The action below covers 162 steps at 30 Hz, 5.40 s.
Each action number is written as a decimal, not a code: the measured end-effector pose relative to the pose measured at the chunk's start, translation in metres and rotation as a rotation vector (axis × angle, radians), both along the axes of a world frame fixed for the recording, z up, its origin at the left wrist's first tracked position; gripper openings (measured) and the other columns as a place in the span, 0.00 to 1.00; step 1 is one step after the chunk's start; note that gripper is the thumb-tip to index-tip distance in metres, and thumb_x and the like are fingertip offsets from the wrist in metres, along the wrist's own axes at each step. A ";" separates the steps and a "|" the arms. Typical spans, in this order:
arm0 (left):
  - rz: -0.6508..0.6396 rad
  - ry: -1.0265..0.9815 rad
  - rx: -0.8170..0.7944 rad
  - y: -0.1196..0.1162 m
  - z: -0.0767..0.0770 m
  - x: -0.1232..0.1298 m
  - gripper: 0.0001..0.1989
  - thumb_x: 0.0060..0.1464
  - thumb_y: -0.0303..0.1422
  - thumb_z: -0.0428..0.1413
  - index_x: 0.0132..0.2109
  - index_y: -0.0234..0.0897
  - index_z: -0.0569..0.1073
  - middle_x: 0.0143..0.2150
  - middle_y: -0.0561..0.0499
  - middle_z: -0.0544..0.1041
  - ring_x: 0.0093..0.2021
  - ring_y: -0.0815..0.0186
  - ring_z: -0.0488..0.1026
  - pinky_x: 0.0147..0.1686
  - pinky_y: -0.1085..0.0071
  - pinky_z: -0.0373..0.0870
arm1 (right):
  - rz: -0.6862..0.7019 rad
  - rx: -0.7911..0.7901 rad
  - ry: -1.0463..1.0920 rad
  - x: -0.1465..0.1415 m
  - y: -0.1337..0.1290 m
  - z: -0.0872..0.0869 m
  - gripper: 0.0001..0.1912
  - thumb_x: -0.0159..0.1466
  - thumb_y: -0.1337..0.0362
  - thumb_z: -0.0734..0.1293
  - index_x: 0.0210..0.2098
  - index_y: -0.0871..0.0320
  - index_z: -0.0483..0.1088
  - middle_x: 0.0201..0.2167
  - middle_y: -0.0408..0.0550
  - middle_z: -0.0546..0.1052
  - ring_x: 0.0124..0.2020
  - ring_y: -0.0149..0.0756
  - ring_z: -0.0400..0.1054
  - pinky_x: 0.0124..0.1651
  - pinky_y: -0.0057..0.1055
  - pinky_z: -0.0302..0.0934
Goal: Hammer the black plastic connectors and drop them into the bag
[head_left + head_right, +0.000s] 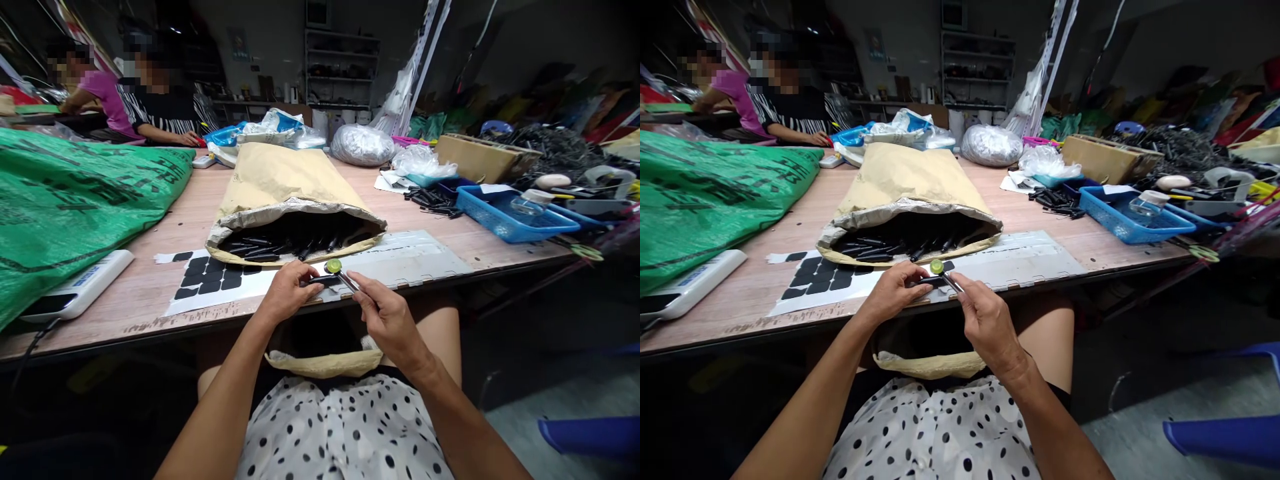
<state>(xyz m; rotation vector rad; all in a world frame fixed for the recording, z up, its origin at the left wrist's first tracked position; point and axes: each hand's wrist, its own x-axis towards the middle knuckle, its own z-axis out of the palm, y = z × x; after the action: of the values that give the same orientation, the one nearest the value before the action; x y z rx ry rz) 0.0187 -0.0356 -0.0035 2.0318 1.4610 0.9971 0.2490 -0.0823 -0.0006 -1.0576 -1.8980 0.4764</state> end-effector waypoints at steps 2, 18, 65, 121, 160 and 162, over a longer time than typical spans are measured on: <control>-0.003 0.008 0.017 0.001 0.000 -0.001 0.08 0.52 0.34 0.63 0.39 0.37 0.80 0.34 0.52 0.74 0.35 0.65 0.69 0.36 0.69 0.65 | 0.031 -0.012 0.007 -0.005 -0.004 0.001 0.22 0.73 0.65 0.58 0.64 0.46 0.68 0.52 0.46 0.78 0.48 0.36 0.75 0.54 0.36 0.70; 0.002 -0.019 0.002 0.002 -0.003 0.000 0.07 0.51 0.33 0.63 0.39 0.37 0.80 0.33 0.53 0.72 0.34 0.65 0.68 0.36 0.69 0.64 | -0.090 0.043 -0.138 -0.005 -0.005 -0.007 0.23 0.74 0.66 0.56 0.65 0.49 0.68 0.45 0.49 0.79 0.44 0.36 0.75 0.52 0.32 0.70; -0.125 0.423 -0.389 -0.090 -0.070 0.028 0.15 0.65 0.39 0.53 0.54 0.42 0.77 0.46 0.44 0.83 0.48 0.53 0.80 0.43 0.65 0.72 | -0.572 0.066 -0.484 0.047 0.048 -0.019 0.17 0.69 0.71 0.62 0.49 0.50 0.79 0.40 0.47 0.76 0.41 0.40 0.64 0.44 0.34 0.57; 0.028 0.027 -0.027 0.002 -0.002 0.006 0.09 0.51 0.37 0.65 0.40 0.40 0.82 0.39 0.50 0.80 0.44 0.59 0.73 0.46 0.63 0.67 | 0.009 -0.027 -0.058 -0.001 -0.007 0.005 0.26 0.71 0.69 0.55 0.66 0.50 0.66 0.48 0.48 0.79 0.43 0.35 0.74 0.48 0.32 0.71; -0.041 0.039 -0.058 0.002 -0.002 0.000 0.11 0.60 0.39 0.57 0.45 0.43 0.81 0.43 0.50 0.79 0.49 0.56 0.70 0.53 0.59 0.63 | -0.628 0.157 -0.526 0.037 0.031 -0.011 0.18 0.66 0.71 0.65 0.52 0.52 0.78 0.45 0.54 0.75 0.45 0.49 0.65 0.46 0.44 0.62; -0.067 0.053 -0.037 0.002 -0.003 -0.001 0.12 0.61 0.40 0.56 0.45 0.42 0.81 0.43 0.50 0.79 0.48 0.56 0.70 0.51 0.60 0.63 | -0.540 0.191 -0.454 0.031 0.028 -0.004 0.17 0.65 0.68 0.68 0.53 0.52 0.77 0.48 0.55 0.75 0.49 0.52 0.64 0.51 0.47 0.62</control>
<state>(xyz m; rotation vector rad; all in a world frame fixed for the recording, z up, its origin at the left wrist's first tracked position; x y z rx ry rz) 0.0178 -0.0331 -0.0060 2.0811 1.4175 0.8894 0.2804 -0.0538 -0.0046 -1.5701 -1.8745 -0.2711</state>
